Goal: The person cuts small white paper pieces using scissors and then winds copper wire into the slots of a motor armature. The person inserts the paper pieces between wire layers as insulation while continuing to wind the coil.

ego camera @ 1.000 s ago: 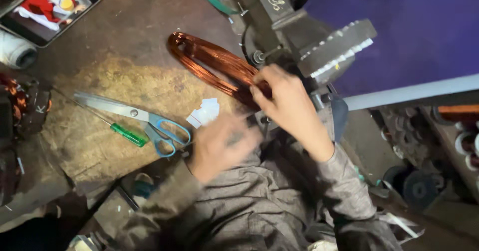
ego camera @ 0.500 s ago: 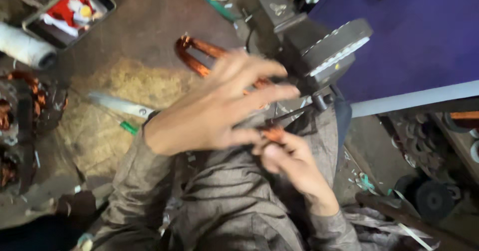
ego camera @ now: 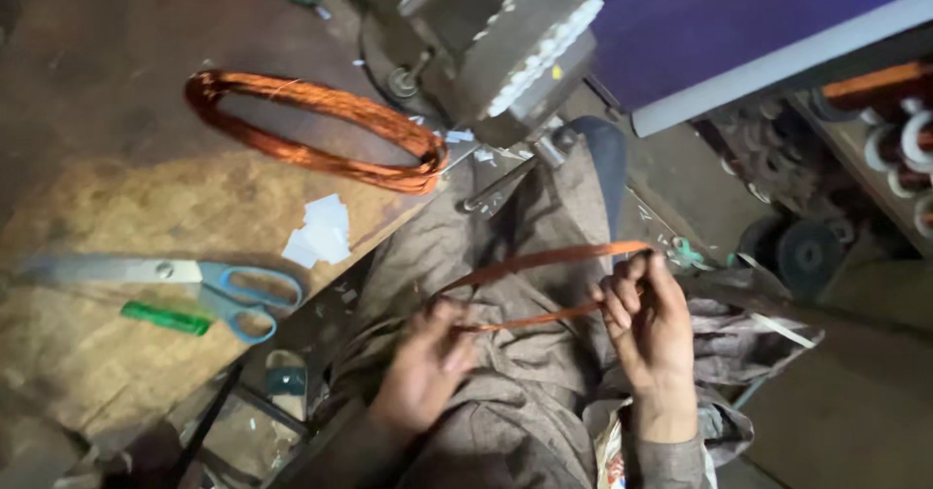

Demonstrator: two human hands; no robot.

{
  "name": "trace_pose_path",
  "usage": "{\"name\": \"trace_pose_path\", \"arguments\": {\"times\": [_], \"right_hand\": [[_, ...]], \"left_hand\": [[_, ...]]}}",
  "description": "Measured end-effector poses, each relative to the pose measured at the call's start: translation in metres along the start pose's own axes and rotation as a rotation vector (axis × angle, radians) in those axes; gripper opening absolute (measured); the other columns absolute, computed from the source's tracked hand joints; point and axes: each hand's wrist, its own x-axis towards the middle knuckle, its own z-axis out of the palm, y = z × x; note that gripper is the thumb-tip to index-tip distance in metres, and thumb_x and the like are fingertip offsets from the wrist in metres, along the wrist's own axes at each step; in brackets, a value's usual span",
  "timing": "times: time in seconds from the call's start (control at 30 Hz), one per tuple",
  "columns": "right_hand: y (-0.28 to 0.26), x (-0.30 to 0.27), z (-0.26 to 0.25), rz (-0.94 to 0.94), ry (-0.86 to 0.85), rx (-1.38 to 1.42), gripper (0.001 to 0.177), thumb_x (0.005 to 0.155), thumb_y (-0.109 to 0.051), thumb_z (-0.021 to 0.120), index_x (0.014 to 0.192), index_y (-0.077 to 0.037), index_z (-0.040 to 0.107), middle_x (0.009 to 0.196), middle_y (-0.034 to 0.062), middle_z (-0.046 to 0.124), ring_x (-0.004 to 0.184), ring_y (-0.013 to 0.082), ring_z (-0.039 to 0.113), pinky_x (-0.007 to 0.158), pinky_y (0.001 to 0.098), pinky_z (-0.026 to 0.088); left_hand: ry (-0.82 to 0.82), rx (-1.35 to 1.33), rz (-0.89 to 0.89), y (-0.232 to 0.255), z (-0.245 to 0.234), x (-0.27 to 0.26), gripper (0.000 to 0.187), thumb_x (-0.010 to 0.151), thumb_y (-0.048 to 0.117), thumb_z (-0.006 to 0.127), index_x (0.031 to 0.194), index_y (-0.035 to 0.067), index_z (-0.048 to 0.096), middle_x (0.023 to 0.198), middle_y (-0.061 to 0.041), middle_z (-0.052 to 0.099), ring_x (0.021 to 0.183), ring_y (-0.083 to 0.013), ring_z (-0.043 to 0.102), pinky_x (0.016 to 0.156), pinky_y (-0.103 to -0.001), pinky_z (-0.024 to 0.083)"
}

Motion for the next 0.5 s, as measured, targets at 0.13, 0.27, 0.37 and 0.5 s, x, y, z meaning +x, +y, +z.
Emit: {"name": "trace_pose_path", "arguments": {"times": [0.13, 0.27, 0.37, 0.5], "right_hand": [[-0.014, 0.015, -0.026, 0.110, -0.095, -0.218, 0.029, 0.098, -0.032, 0.060, 0.101, -0.003, 0.062, 0.079, 0.0095, 0.067, 0.063, 0.0119, 0.048, 0.073, 0.0288, 0.047], [-0.013, 0.019, -0.034, -0.075, -0.052, -1.257, 0.026, 0.084, -0.020, 0.081, 0.100, -0.001, 0.076, 0.074, 0.0112, 0.060, 0.068, 0.0113, 0.051, 0.066, 0.0316, 0.044], [-0.009, 0.023, -0.019, -0.174, -0.209, -1.359, 0.021, 0.081, -0.019, 0.084, 0.093, -0.002, 0.079, 0.080, 0.0054, 0.077, 0.075, 0.0108, 0.068, 0.075, 0.0291, 0.054], [0.006, 0.028, -0.007, -0.194, -0.206, -1.467, 0.023, 0.081, -0.022, 0.083, 0.094, -0.004, 0.079, 0.085, 0.0066, 0.079, 0.076, 0.0141, 0.074, 0.073, 0.0290, 0.055]], "left_hand": [[-0.124, 0.288, -0.113, 0.030, -0.016, 0.009, 0.040, 0.106, 0.037, 0.048, 0.081, 0.008, 0.055, 0.066, -0.001, 0.050, 0.051, -0.0088, 0.044, 0.053, -0.026, 0.037], [-0.117, 0.815, -0.126, 0.034, -0.012, 0.008, 0.044, 0.107, 0.036, 0.047, 0.073, 0.009, 0.052, 0.060, 0.002, 0.046, 0.051, -0.0090, 0.042, 0.050, -0.027, 0.035], [-0.199, 0.888, -0.149, 0.030, -0.005, 0.012, 0.049, 0.109, 0.039, 0.046, 0.069, 0.010, 0.049, 0.058, 0.002, 0.044, 0.051, -0.0084, 0.041, 0.050, -0.027, 0.035], [-0.245, 1.011, -0.140, 0.016, -0.003, 0.013, 0.054, 0.109, 0.041, 0.043, 0.064, 0.011, 0.046, 0.056, 0.003, 0.044, 0.049, -0.0075, 0.041, 0.048, -0.027, 0.035]]}}
